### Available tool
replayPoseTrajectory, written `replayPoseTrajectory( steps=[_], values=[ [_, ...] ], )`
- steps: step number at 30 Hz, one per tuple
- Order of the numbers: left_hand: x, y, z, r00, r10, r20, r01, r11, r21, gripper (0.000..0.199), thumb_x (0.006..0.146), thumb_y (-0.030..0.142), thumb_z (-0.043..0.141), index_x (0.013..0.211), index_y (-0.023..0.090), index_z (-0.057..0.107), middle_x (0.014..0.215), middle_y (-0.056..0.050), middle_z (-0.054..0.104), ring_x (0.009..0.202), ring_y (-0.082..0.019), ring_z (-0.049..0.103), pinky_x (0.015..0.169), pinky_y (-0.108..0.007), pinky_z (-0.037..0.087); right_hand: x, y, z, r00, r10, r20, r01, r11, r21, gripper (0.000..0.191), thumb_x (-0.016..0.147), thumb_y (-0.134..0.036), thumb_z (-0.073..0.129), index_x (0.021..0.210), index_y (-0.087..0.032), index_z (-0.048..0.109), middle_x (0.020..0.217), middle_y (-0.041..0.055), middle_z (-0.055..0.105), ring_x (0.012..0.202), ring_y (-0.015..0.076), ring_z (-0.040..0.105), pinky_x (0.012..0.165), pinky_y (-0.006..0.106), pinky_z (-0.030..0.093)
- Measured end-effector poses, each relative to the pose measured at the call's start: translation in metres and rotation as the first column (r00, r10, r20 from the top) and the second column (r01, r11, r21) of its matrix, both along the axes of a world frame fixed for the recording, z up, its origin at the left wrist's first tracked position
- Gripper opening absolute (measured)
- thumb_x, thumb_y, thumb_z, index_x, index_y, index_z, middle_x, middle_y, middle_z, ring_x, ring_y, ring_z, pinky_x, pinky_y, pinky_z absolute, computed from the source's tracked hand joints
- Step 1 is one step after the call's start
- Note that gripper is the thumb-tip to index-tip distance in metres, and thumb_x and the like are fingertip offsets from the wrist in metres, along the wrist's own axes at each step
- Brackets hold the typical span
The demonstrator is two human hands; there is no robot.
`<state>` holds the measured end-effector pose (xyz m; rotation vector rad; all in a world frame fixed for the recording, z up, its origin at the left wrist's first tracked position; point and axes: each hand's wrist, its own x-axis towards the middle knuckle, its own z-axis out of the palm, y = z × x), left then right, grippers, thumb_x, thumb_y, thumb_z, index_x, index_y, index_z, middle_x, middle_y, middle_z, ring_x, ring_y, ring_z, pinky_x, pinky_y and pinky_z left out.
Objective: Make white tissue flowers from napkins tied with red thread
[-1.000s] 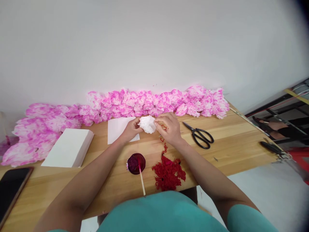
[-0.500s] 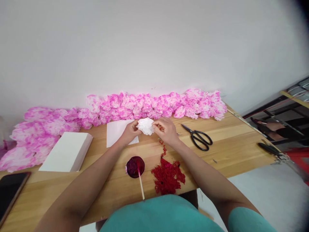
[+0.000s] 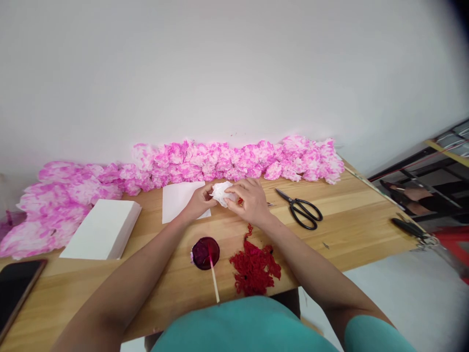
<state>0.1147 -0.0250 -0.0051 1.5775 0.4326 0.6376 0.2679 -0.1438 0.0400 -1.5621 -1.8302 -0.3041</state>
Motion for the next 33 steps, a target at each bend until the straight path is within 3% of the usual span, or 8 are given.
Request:
replayPoseTrajectory(
  steps=[5, 10, 15, 22, 27, 33],
  values=[
    [0.000, -0.002, 0.000, 0.999, -0.030, -0.011, 0.030, 1.000, 0.007, 0.029, 0.066, 0.020, 0.068, 0.094, 0.014, 0.066, 0.089, -0.004, 0.070, 0.085, -0.019, 0.061, 0.078, -0.028, 0.045, -0.003, 0.003, -0.002, 1.000, -0.018, -0.020, 0.018, 0.999, -0.039, 0.009, 0.083, -0.030, 0.064, 0.084, -0.021, 0.064, 0.085, 0.0041, 0.066, 0.082, 0.0208, 0.054, 0.078, 0.037, 0.037],
    [0.001, -0.002, 0.001, 1.000, -0.015, -0.015, 0.015, 1.000, 0.007, 0.029, 0.066, 0.018, 0.066, 0.095, 0.014, 0.066, 0.089, -0.003, 0.070, 0.084, -0.018, 0.061, 0.079, -0.028, 0.046, 0.007, 0.004, -0.003, 0.985, -0.014, -0.170, 0.012, 1.000, -0.014, 0.006, 0.083, -0.019, 0.060, 0.078, -0.021, 0.060, 0.077, 0.0021, 0.063, 0.078, 0.0191, 0.055, 0.073, 0.035, 0.038],
    [0.001, -0.001, -0.001, 1.000, 0.011, -0.019, -0.011, 1.000, -0.010, 0.029, 0.065, 0.017, 0.063, 0.093, 0.013, 0.065, 0.088, -0.004, 0.069, 0.082, -0.017, 0.061, 0.077, -0.027, 0.046, 0.013, 0.001, 0.001, 0.957, -0.034, -0.287, 0.044, 0.999, 0.028, 0.008, 0.085, -0.021, 0.058, 0.077, -0.022, 0.060, 0.076, 0.0016, 0.062, 0.077, 0.0190, 0.057, 0.073, 0.035, 0.040],
    [0.001, 0.000, 0.000, 0.999, 0.039, -0.002, -0.039, 0.999, 0.029, 0.026, 0.066, 0.019, 0.062, 0.091, 0.014, 0.062, 0.089, -0.004, 0.069, 0.085, -0.018, 0.060, 0.079, -0.027, 0.045, 0.006, -0.004, 0.003, 0.990, 0.091, -0.111, -0.083, 0.994, 0.073, 0.006, 0.087, -0.026, 0.059, 0.083, -0.024, 0.064, 0.075, 0.0018, 0.064, 0.075, 0.0193, 0.056, 0.074, 0.037, 0.038],
    [0.001, 0.000, 0.000, 0.999, 0.047, -0.003, -0.047, 0.998, 0.037, 0.031, 0.067, 0.019, 0.061, 0.097, 0.013, 0.064, 0.093, -0.005, 0.070, 0.088, -0.018, 0.061, 0.079, -0.027, 0.047, 0.010, -0.001, -0.001, 0.995, -0.008, -0.096, 0.012, 0.999, 0.034, 0.013, 0.084, -0.033, 0.065, 0.091, -0.022, 0.061, 0.076, 0.0014, 0.063, 0.077, 0.0205, 0.055, 0.075, 0.037, 0.037],
    [0.001, -0.001, 0.000, 1.000, 0.004, 0.005, -0.004, 1.000, 0.023, 0.032, 0.066, 0.016, 0.062, 0.097, 0.014, 0.065, 0.093, -0.004, 0.071, 0.085, -0.018, 0.062, 0.077, -0.027, 0.047, 0.001, 0.002, -0.003, 1.000, -0.025, -0.016, 0.025, 0.999, -0.024, 0.014, 0.085, -0.034, 0.064, 0.089, -0.021, 0.062, 0.084, 0.0042, 0.066, 0.081, 0.0215, 0.055, 0.075, 0.037, 0.037]
  ],
)
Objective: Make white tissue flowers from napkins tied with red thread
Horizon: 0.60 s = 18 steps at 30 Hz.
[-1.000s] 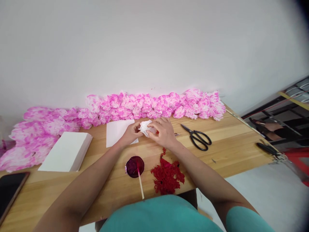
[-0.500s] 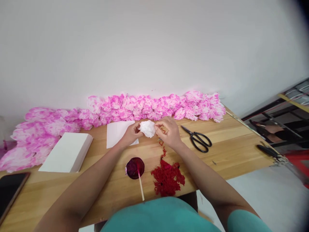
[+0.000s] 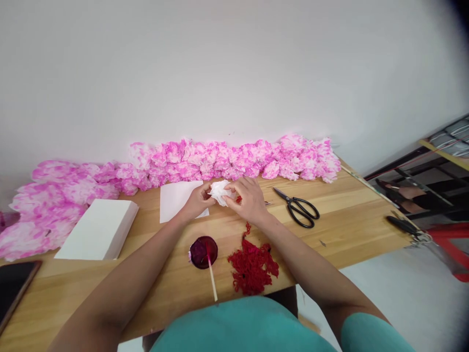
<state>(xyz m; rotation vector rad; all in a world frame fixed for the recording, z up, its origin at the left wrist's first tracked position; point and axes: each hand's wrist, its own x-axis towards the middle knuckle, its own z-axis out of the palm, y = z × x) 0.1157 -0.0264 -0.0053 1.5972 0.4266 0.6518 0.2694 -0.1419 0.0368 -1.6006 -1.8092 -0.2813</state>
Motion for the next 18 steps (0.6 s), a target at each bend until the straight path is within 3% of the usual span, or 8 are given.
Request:
replayPoseTrajectory(
  steps=[4, 9, 13, 18],
  values=[
    [0.001, 0.000, 0.001, 0.999, -0.028, -0.020, 0.027, 0.999, -0.030, 0.033, 0.066, 0.018, 0.064, 0.098, 0.013, 0.066, 0.095, -0.005, 0.071, 0.087, -0.019, 0.063, 0.079, -0.028, 0.048, 0.002, 0.002, -0.005, 0.998, -0.014, -0.057, 0.014, 1.000, 0.000, 0.014, 0.090, -0.029, 0.058, 0.080, -0.021, 0.062, 0.078, 0.0029, 0.065, 0.077, 0.0198, 0.055, 0.073, 0.036, 0.038],
    [0.001, 0.002, 0.000, 0.998, 0.057, 0.018, -0.055, 0.994, -0.094, 0.038, 0.067, 0.024, 0.069, 0.103, 0.012, 0.065, 0.099, -0.007, 0.072, 0.090, -0.021, 0.065, 0.079, -0.029, 0.050, 0.012, 0.001, -0.005, 0.961, -0.056, -0.271, 0.090, 0.990, 0.112, 0.013, 0.090, -0.024, 0.058, 0.077, -0.022, 0.060, 0.074, 0.0019, 0.063, 0.075, 0.0182, 0.057, 0.071, 0.033, 0.041],
    [0.000, 0.005, -0.003, 0.993, 0.119, 0.023, -0.114, 0.983, -0.142, 0.041, 0.069, 0.027, 0.070, 0.107, 0.012, 0.064, 0.099, -0.006, 0.072, 0.088, -0.020, 0.065, 0.076, -0.028, 0.050, 0.010, -0.001, -0.001, 0.973, 0.005, -0.230, 0.031, 0.988, 0.153, 0.013, 0.090, -0.025, 0.057, 0.079, -0.022, 0.061, 0.074, 0.0019, 0.063, 0.074, 0.0183, 0.056, 0.070, 0.034, 0.042],
    [-0.001, 0.007, -0.006, 0.992, 0.123, 0.029, -0.117, 0.979, -0.165, 0.041, 0.070, 0.028, 0.071, 0.107, 0.012, 0.064, 0.091, -0.005, 0.072, 0.080, -0.018, 0.066, 0.071, -0.027, 0.050, 0.005, -0.002, -0.002, 0.990, 0.076, -0.119, -0.063, 0.993, 0.103, 0.011, 0.090, -0.027, 0.056, 0.084, -0.022, 0.064, 0.076, 0.0032, 0.065, 0.075, 0.0192, 0.056, 0.071, 0.035, 0.041]
  ],
)
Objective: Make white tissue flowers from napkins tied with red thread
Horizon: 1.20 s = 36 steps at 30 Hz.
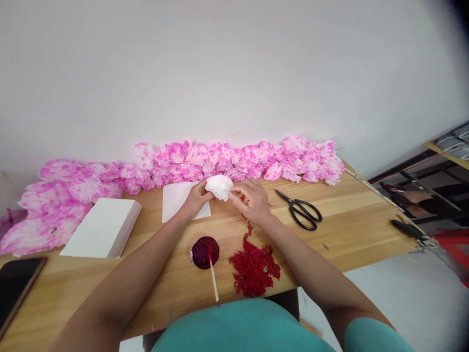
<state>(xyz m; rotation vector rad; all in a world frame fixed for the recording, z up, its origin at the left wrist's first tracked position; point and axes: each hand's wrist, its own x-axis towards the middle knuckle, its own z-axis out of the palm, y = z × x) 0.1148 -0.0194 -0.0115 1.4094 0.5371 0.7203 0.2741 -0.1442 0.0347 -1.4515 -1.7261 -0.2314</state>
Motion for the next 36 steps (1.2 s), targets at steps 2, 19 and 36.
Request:
replayPoseTrajectory(
  steps=[2, 19, 36],
  values=[
    [0.000, 0.000, 0.001, 1.000, -0.018, 0.005, 0.018, 1.000, 0.005, 0.042, 0.070, 0.028, 0.072, 0.108, 0.012, 0.064, 0.092, -0.006, 0.072, 0.081, -0.019, 0.066, 0.072, -0.027, 0.050, -0.001, 0.000, -0.001, 0.999, -0.009, 0.039, 0.010, 0.999, -0.035, 0.012, 0.090, -0.031, 0.058, 0.087, -0.022, 0.065, 0.079, 0.0037, 0.067, 0.077, 0.0199, 0.056, 0.072, 0.036, 0.040],
    [-0.001, -0.005, 0.010, 0.996, -0.082, -0.033, 0.083, 0.995, 0.048, 0.033, 0.068, 0.027, 0.073, 0.095, 0.011, 0.063, 0.085, -0.005, 0.070, 0.073, -0.015, 0.063, 0.071, -0.027, 0.050, 0.010, 0.002, -0.001, 0.989, -0.145, -0.027, 0.143, 0.989, -0.042, 0.016, 0.092, -0.027, 0.053, 0.081, -0.021, 0.062, 0.077, 0.0032, 0.065, 0.076, 0.0199, 0.056, 0.072, 0.035, 0.040],
    [0.002, -0.007, 0.007, 0.983, -0.172, -0.061, 0.177, 0.981, 0.078, 0.026, 0.066, 0.018, 0.064, 0.092, 0.012, 0.061, 0.079, -0.001, 0.065, 0.069, -0.011, 0.058, 0.067, -0.023, 0.048, -0.003, 0.011, -0.005, 0.994, -0.083, -0.075, 0.084, 0.996, 0.020, 0.006, 0.091, -0.027, 0.056, 0.087, -0.023, 0.060, 0.099, 0.0047, 0.068, 0.096, 0.0213, 0.059, 0.087, 0.040, 0.044]
  ],
)
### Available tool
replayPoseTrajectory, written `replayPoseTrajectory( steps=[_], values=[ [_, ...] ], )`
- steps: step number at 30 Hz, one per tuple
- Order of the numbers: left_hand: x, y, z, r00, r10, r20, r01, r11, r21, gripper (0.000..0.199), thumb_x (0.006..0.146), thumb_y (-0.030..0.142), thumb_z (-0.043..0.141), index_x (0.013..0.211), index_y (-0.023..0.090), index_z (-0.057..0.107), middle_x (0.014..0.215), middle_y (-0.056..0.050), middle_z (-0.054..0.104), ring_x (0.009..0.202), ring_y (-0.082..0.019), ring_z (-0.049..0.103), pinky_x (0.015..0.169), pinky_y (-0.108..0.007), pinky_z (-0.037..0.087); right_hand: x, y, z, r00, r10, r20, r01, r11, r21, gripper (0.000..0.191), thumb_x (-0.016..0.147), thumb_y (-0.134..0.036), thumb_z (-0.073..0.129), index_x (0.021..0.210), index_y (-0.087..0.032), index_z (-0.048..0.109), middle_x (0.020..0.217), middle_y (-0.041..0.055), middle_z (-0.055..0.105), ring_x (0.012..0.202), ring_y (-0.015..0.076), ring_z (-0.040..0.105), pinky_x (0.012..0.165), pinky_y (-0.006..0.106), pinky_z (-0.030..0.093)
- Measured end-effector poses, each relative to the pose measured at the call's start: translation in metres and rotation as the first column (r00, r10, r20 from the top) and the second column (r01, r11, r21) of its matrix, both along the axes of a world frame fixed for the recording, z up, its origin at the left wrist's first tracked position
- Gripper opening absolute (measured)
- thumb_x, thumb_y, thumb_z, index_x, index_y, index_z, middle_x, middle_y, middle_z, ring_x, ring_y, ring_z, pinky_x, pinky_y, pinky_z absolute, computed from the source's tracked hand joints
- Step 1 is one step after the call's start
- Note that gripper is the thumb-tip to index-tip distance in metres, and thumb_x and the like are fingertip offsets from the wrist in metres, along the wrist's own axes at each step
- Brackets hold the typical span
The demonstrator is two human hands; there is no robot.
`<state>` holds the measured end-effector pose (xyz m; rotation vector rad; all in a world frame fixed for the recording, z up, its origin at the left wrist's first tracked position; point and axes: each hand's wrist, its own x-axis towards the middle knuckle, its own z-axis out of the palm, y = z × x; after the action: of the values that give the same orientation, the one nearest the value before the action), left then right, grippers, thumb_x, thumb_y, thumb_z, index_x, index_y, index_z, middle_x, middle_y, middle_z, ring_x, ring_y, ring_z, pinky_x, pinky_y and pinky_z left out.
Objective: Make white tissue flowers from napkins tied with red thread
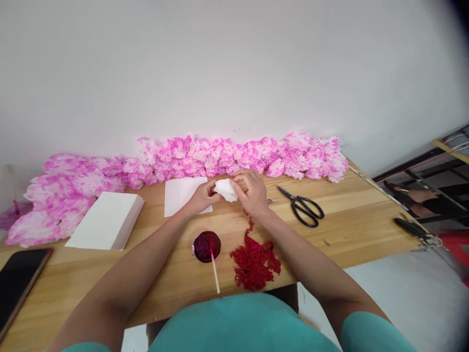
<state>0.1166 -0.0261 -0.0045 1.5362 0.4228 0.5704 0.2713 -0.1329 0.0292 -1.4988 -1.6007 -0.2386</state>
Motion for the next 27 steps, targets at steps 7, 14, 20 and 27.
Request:
replayPoseTrajectory(
  steps=[7, 14, 20, 27],
  values=[
    [-0.003, 0.005, -0.004, 0.997, 0.069, 0.019, -0.068, 0.997, -0.042, 0.024, 0.070, 0.022, 0.066, 0.092, 0.013, 0.061, 0.072, 0.000, 0.064, 0.067, -0.013, 0.059, 0.069, -0.026, 0.048, 0.008, -0.012, 0.004, 0.991, 0.072, 0.109, -0.078, 0.996, 0.047, 0.007, 0.085, -0.031, 0.063, 0.091, -0.026, 0.062, 0.104, 0.0046, 0.068, 0.102, 0.0246, 0.058, 0.092, 0.045, 0.042],
    [-0.003, 0.001, 0.003, 0.998, 0.068, 0.017, -0.067, 0.996, -0.063, 0.027, 0.069, 0.027, 0.071, 0.091, 0.013, 0.061, 0.073, 0.000, 0.063, 0.067, -0.013, 0.058, 0.068, -0.025, 0.046, -0.003, -0.003, -0.002, 0.974, 0.108, 0.197, -0.089, 0.991, -0.101, 0.012, 0.086, -0.033, 0.064, 0.096, -0.026, 0.065, 0.119, 0.0053, 0.065, 0.117, 0.0275, 0.050, 0.100, 0.048, 0.037],
    [-0.003, 0.000, 0.006, 0.999, 0.031, 0.008, -0.030, 0.999, -0.042, 0.031, 0.070, 0.032, 0.074, 0.090, 0.013, 0.060, 0.071, 0.001, 0.061, 0.066, -0.012, 0.055, 0.066, -0.025, 0.043, 0.001, -0.001, -0.006, 0.995, 0.071, 0.068, -0.071, 0.997, -0.004, 0.006, 0.087, -0.021, 0.060, 0.084, -0.023, 0.064, 0.105, 0.0060, 0.066, 0.102, 0.0224, 0.058, 0.091, 0.043, 0.044],
    [-0.002, 0.001, 0.004, 0.999, 0.009, 0.045, -0.007, 0.998, -0.060, 0.032, 0.071, 0.035, 0.075, 0.089, 0.014, 0.058, 0.072, 0.001, 0.062, 0.068, -0.011, 0.057, 0.069, -0.024, 0.044, 0.002, 0.001, -0.010, 0.989, 0.067, -0.134, -0.074, 0.996, -0.049, 0.004, 0.085, -0.022, 0.060, 0.082, -0.023, 0.063, 0.103, 0.0057, 0.066, 0.101, 0.0221, 0.059, 0.089, 0.042, 0.046]
  ],
)
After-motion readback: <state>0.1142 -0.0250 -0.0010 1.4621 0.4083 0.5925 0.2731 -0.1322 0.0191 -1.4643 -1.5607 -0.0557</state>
